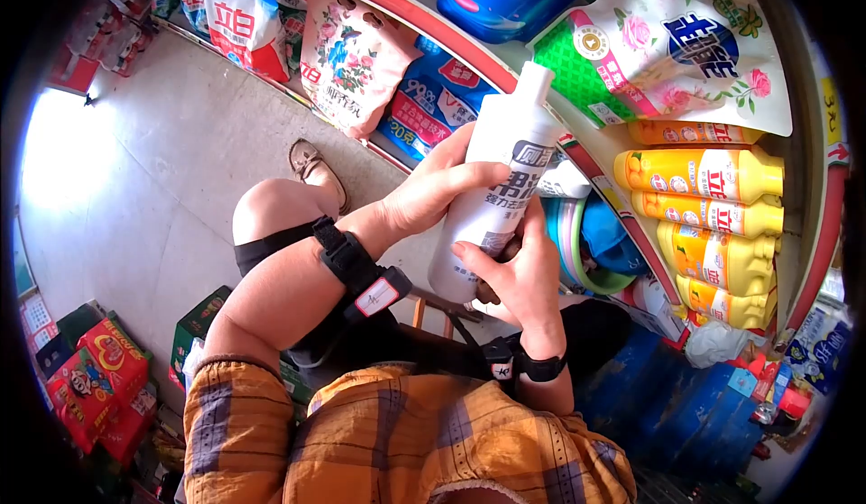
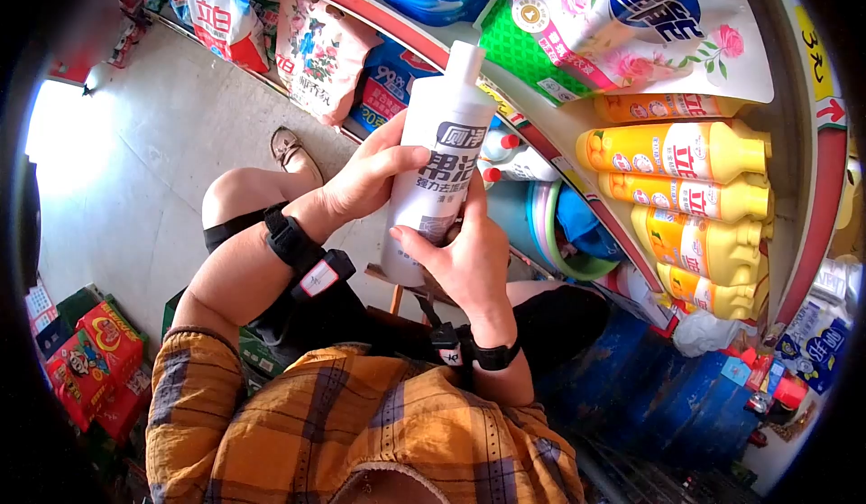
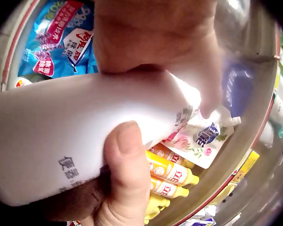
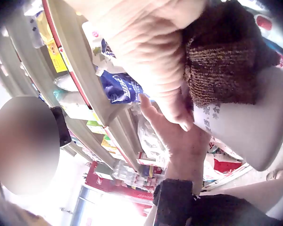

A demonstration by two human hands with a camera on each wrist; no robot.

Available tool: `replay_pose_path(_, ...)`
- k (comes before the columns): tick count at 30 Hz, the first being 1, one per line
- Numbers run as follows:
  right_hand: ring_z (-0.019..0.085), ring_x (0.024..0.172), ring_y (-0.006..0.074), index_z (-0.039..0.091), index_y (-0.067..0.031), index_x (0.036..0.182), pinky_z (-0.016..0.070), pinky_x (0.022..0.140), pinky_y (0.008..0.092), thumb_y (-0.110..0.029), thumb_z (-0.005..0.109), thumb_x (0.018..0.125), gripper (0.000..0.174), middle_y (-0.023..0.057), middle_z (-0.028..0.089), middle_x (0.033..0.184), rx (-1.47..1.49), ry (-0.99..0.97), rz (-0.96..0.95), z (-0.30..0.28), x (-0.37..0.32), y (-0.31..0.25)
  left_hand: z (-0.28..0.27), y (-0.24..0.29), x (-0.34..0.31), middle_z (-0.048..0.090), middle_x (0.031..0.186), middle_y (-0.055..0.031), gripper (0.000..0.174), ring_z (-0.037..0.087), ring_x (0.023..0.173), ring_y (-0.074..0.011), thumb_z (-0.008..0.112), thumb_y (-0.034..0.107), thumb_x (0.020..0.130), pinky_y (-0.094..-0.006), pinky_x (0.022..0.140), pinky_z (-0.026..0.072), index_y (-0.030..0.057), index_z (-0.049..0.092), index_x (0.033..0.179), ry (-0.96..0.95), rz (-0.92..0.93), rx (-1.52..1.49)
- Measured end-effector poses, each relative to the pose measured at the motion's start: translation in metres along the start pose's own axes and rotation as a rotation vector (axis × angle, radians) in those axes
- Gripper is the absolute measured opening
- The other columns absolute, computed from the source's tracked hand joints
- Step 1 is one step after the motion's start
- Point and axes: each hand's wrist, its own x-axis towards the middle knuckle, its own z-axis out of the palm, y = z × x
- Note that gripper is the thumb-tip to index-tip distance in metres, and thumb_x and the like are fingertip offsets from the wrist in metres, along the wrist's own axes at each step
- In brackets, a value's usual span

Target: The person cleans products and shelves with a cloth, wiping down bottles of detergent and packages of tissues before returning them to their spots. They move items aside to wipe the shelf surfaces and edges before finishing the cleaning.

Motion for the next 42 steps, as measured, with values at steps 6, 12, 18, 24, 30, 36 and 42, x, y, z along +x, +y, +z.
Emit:
replay_pose_path(6, 0.069, 0.085, 0.0351, 0.029, 0.0042, 0.139, 0.0559, 0.073, 0.0414, -0.035, 0.085, 0.065, 0.101, 0.0220, 0.067, 0.099, -0.155, -0.015, 0.015, 0.007, -0.002, 0.001, -0.009, -0.009, 0.004, 0.059, 0.112, -0.0103, 0.065, 0.058, 0.101, -0.0172, 0.072, 0.033, 0.079, -0.0323, 0.089, 0.0473, 0.0009, 0.045, 0.129, 0.169, -0.020, 0.170)
replay_pose_path(12, 0.068, 0.086, 0.0374, 0.037, 0.0040, 0.130, 0.0545, 0.074, 0.0424, -0.035, 0.086, 0.064, 0.091, 0.0221, 0.067, 0.097, -0.088, -0.037, 0.100, 0.013, -0.008, 0.018, -0.008, -0.010, 0.003, 0.060, 0.113, -0.0107, 0.078, 0.056, 0.107, -0.0185, 0.083, 0.040, 0.072, -0.0327, 0.094, 0.0448, -0.0006, 0.048, 0.128, 0.059, -0.011, 0.377)
replay_pose_path(18, 0.068, 0.088, 0.0269, 0.045, 0.0030, 0.127, 0.0534, 0.074, 0.0373, -0.023, 0.087, 0.067, 0.077, 0.0166, 0.067, 0.099, -0.016, -0.146, 0.189, -0.012, -0.018, 0.036, -0.009, -0.030, 0.003, 0.059, 0.107, -0.0150, 0.084, 0.057, 0.103, -0.0225, 0.089, 0.037, 0.060, -0.0330, 0.091, 0.0460, -0.0021, 0.049, 0.122, 0.022, 0.029, 0.609)
replay_pose_path(24, 0.054, 0.073, 0.0080, 0.053, -0.0007, 0.130, 0.0446, 0.068, 0.0232, -0.019, 0.082, 0.076, 0.065, 0.0018, 0.060, 0.079, 0.114, 0.182, 0.034, -0.071, -0.023, 0.039, -0.006, -0.048, -0.002, 0.061, 0.112, -0.0198, 0.087, 0.062, 0.106, -0.0338, 0.089, 0.032, 0.057, -0.0402, 0.090, 0.0497, 0.0028, 0.046, 0.126, -0.138, 0.081, 0.980)
replay_pose_path(30, 0.060, 0.074, 0.0082, 0.057, 0.0013, 0.102, 0.0504, 0.065, 0.0249, -0.014, 0.078, 0.079, 0.035, 0.0062, 0.066, 0.081, 0.205, 0.226, 0.096, -0.055, -0.022, 0.030, 0.005, -0.059, 0.001, 0.060, 0.111, -0.0214, 0.086, 0.062, 0.104, -0.0378, 0.089, 0.033, 0.056, -0.0426, 0.089, 0.0500, 0.0022, 0.045, 0.124, -0.232, 0.058, 1.074)
replay_pose_path(36, 0.065, 0.065, 0.0239, 0.060, -0.0011, 0.089, 0.0508, 0.061, 0.0339, -0.022, 0.075, 0.081, 0.027, 0.0142, 0.066, 0.075, -0.142, 0.218, 0.049, -0.064, -0.026, 0.025, 0.019, -0.076, 0.006, 0.060, 0.111, -0.0213, 0.089, 0.061, 0.107, -0.0374, 0.088, 0.035, 0.058, -0.0437, 0.092, 0.0496, 0.0043, 0.042, 0.127, -0.345, -0.051, 1.071)
replay_pose_path(42, 0.064, 0.064, 0.0245, 0.060, -0.0010, 0.088, 0.0499, 0.060, 0.0348, -0.021, 0.075, 0.081, 0.026, 0.0137, 0.065, 0.073, -0.126, 0.312, 0.089, -0.071, -0.047, 0.036, 0.028, -0.095, 0.016, 0.053, 0.125, -0.0250, 0.111, 0.056, 0.112, -0.0407, 0.089, 0.036, 0.056, -0.0446, 0.096, 0.0470, 0.0036, 0.026, 0.142, -0.422, -0.029, 1.108)
